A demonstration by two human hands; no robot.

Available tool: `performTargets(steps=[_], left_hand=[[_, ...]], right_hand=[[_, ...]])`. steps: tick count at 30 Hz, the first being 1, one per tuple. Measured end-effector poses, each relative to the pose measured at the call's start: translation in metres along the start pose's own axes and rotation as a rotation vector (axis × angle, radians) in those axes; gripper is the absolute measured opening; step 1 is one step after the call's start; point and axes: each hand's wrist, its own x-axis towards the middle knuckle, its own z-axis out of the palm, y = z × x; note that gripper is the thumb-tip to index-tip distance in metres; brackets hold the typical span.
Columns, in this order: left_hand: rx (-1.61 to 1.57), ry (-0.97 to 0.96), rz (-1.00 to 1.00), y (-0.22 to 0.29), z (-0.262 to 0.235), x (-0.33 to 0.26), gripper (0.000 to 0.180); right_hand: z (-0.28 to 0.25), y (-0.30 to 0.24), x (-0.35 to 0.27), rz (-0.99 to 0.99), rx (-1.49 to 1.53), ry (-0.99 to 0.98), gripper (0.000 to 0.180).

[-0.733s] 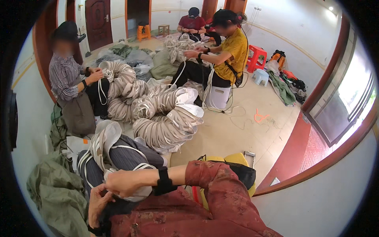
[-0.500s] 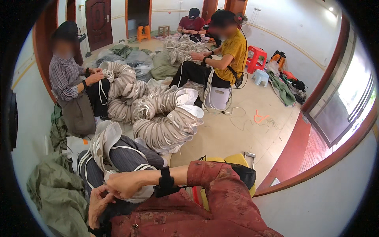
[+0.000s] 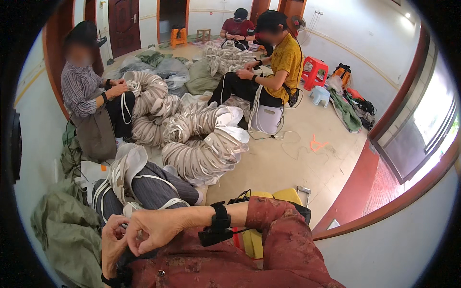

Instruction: The worker is threading or lacing a shoe upper as part of the manufacturing process.

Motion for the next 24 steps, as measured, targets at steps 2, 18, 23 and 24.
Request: performTargets(steps=[2, 18, 23, 24], left_hand=[[0.032, -0.060, 0.129, 0.009, 0.002, -0.003, 0.014], [-0.063, 0.018, 0.089, 0.005, -0.046, -0.033, 0.044], [-0.318, 0.232, 0.368, 0.021, -0.115, -0.073, 0.042], [-0.311, 0.238, 0.369, 0.040, -0.123, -0.087, 0.042]], right_hand=[[-0.002, -0.023, 0.001, 0.046, 0.091, -0.023, 0.007], [-0.040, -0.077, -0.001, -0.232, 0.308, 0.082, 0.012], [-0.062, -0.062, -0.004, -0.046, 0.224, 0.220, 0.013], [-0.064, -0.061, -0.004, -0.022, 0.224, 0.182, 0.013]])
